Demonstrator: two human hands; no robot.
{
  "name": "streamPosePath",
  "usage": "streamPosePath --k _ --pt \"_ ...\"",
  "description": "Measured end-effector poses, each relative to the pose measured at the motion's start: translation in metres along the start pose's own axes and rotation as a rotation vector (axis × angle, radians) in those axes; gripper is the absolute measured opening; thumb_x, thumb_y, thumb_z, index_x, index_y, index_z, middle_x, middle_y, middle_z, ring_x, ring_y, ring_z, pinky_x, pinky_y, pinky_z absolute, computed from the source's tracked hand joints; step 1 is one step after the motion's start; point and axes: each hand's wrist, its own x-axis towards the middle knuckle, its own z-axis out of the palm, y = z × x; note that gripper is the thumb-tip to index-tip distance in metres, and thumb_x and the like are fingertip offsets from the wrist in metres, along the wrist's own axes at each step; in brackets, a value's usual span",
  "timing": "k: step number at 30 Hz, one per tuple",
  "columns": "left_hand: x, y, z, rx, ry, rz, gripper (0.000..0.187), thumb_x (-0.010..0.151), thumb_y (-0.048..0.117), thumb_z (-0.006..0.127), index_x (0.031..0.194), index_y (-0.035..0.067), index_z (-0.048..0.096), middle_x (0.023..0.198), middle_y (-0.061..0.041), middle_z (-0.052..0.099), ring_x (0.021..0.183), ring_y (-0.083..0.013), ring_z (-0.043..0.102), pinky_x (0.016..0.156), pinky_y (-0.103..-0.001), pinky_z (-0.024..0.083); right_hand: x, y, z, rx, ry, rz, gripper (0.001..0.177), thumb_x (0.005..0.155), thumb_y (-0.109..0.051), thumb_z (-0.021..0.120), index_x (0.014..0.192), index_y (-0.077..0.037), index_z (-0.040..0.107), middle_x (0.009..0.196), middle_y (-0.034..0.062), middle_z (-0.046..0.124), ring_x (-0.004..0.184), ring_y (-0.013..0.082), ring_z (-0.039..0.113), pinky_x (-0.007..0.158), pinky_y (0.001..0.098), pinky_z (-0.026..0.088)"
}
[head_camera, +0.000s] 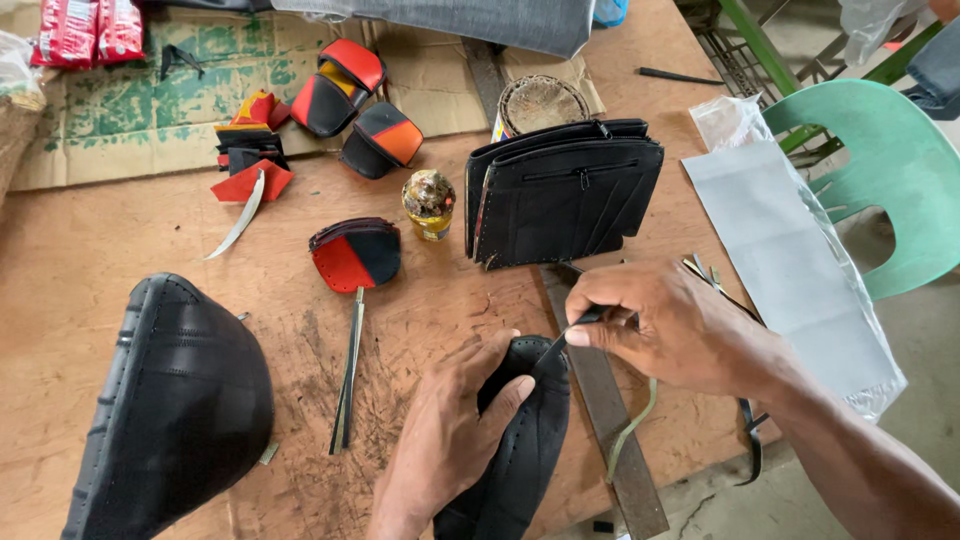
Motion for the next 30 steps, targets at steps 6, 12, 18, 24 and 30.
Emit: streamPosePath --k 6,12,18,24,30 --pt "0.004 0.0 0.004 -0.028 -0.028 -0.071 0.048 0.089 0.023 0.069 0.13 -0.002 0.063 0.11 -0.019 0.075 0.102 -0.031 0.074 0.088 -0.036 0.055 0.002 0.008 0.001 0.035 0.005 -0.002 0.022 0.085 -0.031 0.072 0.091 -0.009 0.072 0.072 0.0003 0.07 0.06 0.0127 0.065 0.049 0.0328 0.054" --pt "0.005 0.002 0.005 -0.015 0.011 -0.007 0.047 0.088 0.02 0.07 0.128 -0.004 0.064 0.108 -0.021 0.074 0.098 -0.0337 0.073 0.084 -0.038 0.055 0.005 0.01 0.0 0.037 -0.011 0.004 0.022 0.086 -0.033 0.071 0.089 -0.011 0.072 0.069 0.0003 0.069 0.056 0.0128 0.062 0.048 0.0328 0.051" --pt "0.004 0.0 0.004 -0.031 -0.018 -0.105 0.046 0.089 0.023 0.069 0.127 -0.001 0.066 0.103 -0.02 0.075 0.094 -0.0316 0.075 0.082 -0.038 0.056 0.014 0.032 0.006 0.075 0.011 -0.041 0.024 0.086 -0.033 0.073 0.082 -0.01 0.072 0.069 -0.0002 0.07 0.061 0.0112 0.061 0.053 0.0303 0.05" --pt "0.005 -0.004 0.007 0.058 0.064 0.059 0.048 0.089 0.022 0.073 0.126 -0.008 0.066 0.113 -0.025 0.072 0.103 -0.0375 0.071 0.087 -0.04 0.054 0.027 0.085 0.03 0.239 -0.119 0.106 0.024 0.087 -0.034 0.073 0.087 -0.01 0.073 0.074 0.0037 0.07 0.063 0.0137 0.059 0.06 0.0311 0.049" --pt "-0.001 -0.005 0.008 -0.002 0.024 -0.028 0.051 0.085 0.026 0.076 0.128 -0.002 0.066 0.109 -0.018 0.075 0.099 -0.0317 0.074 0.084 -0.037 0.056 0.034 0.101 0.069 0.96 -0.284 -0.008 0.028 0.098 -0.033 0.068 0.101 -0.005 0.063 0.105 0.0083 0.074 0.089 0.0118 0.067 0.082 0.0307 0.058"
